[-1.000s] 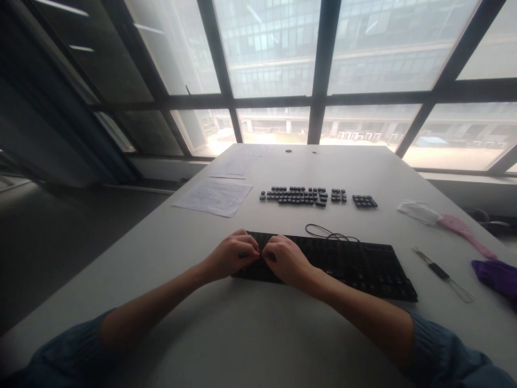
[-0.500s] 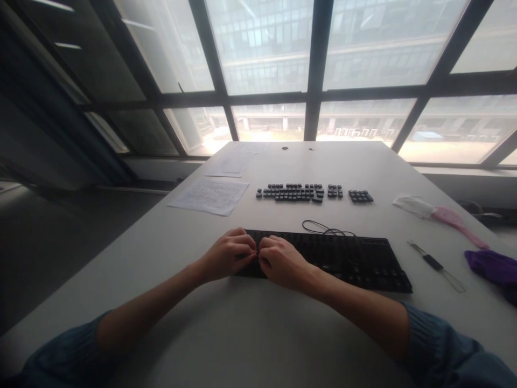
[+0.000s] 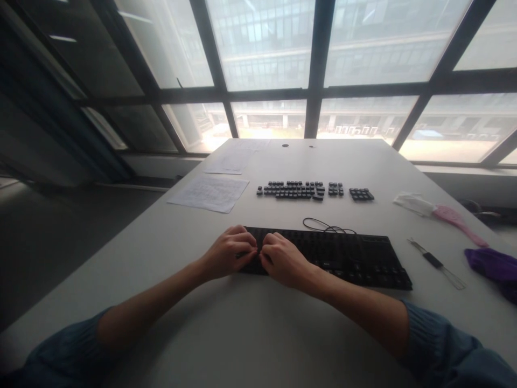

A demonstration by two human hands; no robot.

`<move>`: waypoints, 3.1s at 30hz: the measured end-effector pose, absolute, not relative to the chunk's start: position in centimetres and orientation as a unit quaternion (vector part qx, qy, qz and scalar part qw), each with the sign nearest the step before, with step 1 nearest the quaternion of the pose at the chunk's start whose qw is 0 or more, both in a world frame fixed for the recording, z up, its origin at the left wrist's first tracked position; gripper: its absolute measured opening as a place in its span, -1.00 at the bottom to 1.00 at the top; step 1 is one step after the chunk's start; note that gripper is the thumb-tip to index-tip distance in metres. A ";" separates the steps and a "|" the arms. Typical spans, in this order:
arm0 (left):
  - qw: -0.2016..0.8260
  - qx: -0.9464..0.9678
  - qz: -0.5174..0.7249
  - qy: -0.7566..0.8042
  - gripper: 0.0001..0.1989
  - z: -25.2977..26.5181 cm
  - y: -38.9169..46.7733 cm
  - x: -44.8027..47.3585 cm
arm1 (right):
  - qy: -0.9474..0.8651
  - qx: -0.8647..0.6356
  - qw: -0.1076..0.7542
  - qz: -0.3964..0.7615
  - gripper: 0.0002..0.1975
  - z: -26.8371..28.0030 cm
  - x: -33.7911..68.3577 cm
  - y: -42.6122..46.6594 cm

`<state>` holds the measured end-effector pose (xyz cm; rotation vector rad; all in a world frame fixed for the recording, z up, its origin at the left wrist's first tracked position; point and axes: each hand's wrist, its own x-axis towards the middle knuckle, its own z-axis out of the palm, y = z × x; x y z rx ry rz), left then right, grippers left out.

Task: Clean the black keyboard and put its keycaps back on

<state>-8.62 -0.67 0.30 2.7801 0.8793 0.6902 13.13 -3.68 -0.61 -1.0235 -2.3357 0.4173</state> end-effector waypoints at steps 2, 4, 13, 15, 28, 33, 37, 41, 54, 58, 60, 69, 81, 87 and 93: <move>0.075 0.925 0.229 0.293 -0.85 0.4 -0.7 -8.6 | -0.867 -0.383 0.277 0.159 -0.80 -0.7 13.1 -3.7; 0.078 0.925 0.231 0.293 -0.83 0.4 -0.7 -8.5 | -0.866 -0.381 0.279 0.162 -0.79 -0.8 13.1 -3.6; 0.113 0.913 0.252 0.300 -0.83 0.2 -0.7 -8.3 | -0.863 -0.378 0.290 0.169 -0.81 -1.0 13.2 -3.5; 0.121 0.912 0.256 0.298 -0.82 0.3 -0.7 -8.3 | -0.862 -0.376 0.293 0.171 -0.82 -1.0 13.2 -3.4; 0.098 0.917 0.268 0.277 -0.81 -0.5 -0.6 -9.0 | -0.862 -0.373 0.296 0.172 -0.82 -1.1 13.3 -3.3; 0.093 0.908 0.289 0.287 -0.80 -0.6 -0.7 -8.9 | -0.864 -0.372 0.295 0.165 -0.86 -0.9 13.2 -3.6; 0.114 0.896 0.314 0.292 -0.82 0.1 -0.3 -9.0 | -0.868 -0.370 0.292 0.154 -0.85 -0.1 13.4 -3.9; 0.088 0.881 0.324 0.333 -0.82 1.1 2.9 -9.0 | -0.852 -0.419 0.291 0.113 -0.87 1.2 14.8 -1.3; -0.002 0.882 0.211 0.421 -0.89 0.1 17.4 -0.7 | -0.822 -0.546 0.150 -0.054 -0.79 -0.5 17.2 13.7; -0.006 0.891 0.190 0.413 -0.89 -0.5 17.9 -0.2 | -0.831 -0.536 0.138 -0.058 -0.73 -1.1 16.8 14.5; -0.005 0.891 0.188 0.413 -0.88 -0.7 18.0 -0.3 | -0.834 -0.531 0.133 -0.068 -0.70 -1.2 16.6 14.7; 0.014 0.889 0.207 0.407 -0.86 -0.1 17.4 -0.4 | -0.841 -0.517 0.144 -0.068 -0.71 -0.4 16.2 14.2; 0.278 0.846 0.254 0.378 -0.93 3.7 4.8 -5.8 | -0.781 -0.470 0.324 0.252 -0.93 1.4 17.9 1.4; 0.305 0.856 0.210 0.361 -0.93 2.9 1.5 -5.4 | -0.773 -0.459 0.312 0.306 -0.93 0.2 17.4 -2.2; 0.283 0.872 0.191 0.351 -0.94 2.2 1.2 -5.3 | -0.780 -0.450 0.316 0.300 -0.91 -0.2 17.0 -2.5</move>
